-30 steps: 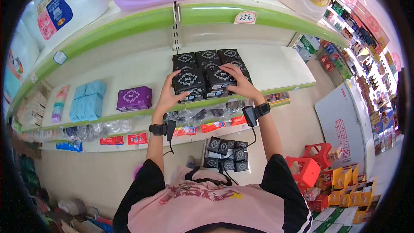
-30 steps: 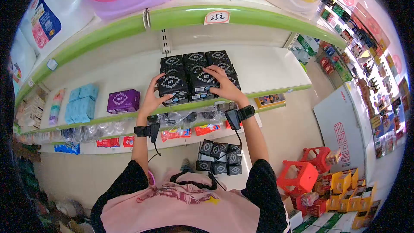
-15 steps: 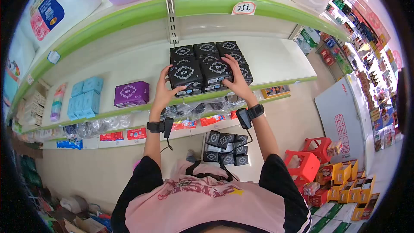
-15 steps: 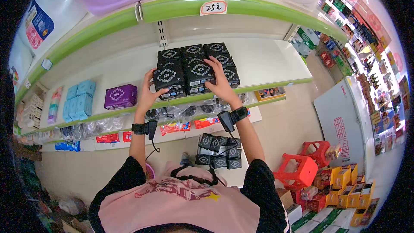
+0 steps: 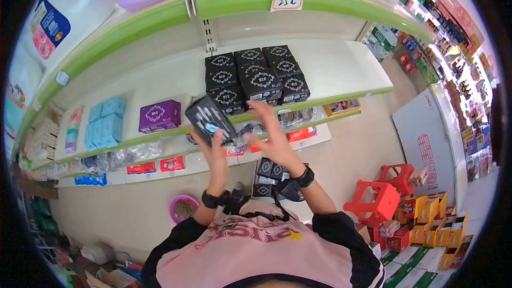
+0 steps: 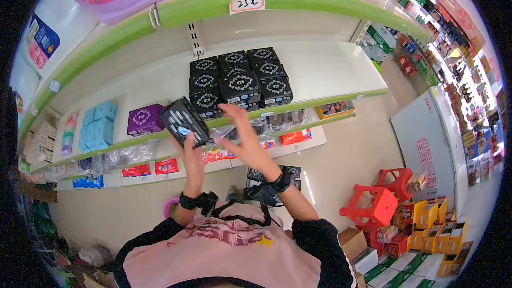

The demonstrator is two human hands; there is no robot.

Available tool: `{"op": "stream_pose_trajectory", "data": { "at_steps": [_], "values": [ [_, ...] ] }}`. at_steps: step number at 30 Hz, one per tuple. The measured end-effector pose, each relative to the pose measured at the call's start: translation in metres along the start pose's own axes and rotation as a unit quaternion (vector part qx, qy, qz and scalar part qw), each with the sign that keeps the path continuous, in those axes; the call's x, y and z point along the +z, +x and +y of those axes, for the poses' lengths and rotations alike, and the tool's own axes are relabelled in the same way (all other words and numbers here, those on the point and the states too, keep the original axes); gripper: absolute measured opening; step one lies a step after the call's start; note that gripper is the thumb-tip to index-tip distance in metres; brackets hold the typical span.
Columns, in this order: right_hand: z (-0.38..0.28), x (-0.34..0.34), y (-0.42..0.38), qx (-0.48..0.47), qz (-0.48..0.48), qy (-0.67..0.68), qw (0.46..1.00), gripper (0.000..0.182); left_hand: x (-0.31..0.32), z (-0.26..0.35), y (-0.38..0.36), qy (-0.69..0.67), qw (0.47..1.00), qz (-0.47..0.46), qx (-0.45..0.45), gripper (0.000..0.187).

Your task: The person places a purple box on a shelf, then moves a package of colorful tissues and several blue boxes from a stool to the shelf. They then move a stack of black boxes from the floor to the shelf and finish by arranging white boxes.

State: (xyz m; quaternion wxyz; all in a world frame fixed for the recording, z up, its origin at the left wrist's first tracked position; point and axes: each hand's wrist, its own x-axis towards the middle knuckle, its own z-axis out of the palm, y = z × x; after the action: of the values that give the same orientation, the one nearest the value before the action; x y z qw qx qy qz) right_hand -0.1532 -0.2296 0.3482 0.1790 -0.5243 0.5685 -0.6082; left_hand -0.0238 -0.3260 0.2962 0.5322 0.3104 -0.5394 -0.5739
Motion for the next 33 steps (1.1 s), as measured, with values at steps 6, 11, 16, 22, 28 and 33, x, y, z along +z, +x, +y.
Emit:
{"op": "stream_pose_trajectory", "data": {
  "at_steps": [6,11,16,22,28,33],
  "values": [
    [-0.003,0.017,-0.003,-0.043,-0.044,0.011,0.998,0.084,0.006,-0.004,-0.03,-0.198,0.966,-0.091,-0.139,0.061],
    [0.013,0.006,0.005,0.076,0.034,0.18,0.98,0.066,-0.008,0.057,-0.004,0.21,0.944,-0.234,0.101,0.078],
    [0.04,0.005,0.036,0.138,0.051,0.41,0.9,0.034,0.011,0.052,0.037,0.244,0.916,-0.253,0.194,0.086],
    [0.055,0.006,0.058,0.093,0.066,0.504,0.856,0.026,0.026,0.086,0.068,0.404,0.854,-0.176,0.275,0.051],
    [0.047,-0.019,0.067,0.131,-0.09,0.367,0.916,0.035,0.015,0.085,0.117,0.228,0.876,-0.31,0.292,0.062],
    [0.029,-0.079,0.091,-0.127,-0.052,-0.293,0.946,0.078,0.007,0.066,0.159,0.26,0.9,-0.199,0.289,0.073]
  ]
}}
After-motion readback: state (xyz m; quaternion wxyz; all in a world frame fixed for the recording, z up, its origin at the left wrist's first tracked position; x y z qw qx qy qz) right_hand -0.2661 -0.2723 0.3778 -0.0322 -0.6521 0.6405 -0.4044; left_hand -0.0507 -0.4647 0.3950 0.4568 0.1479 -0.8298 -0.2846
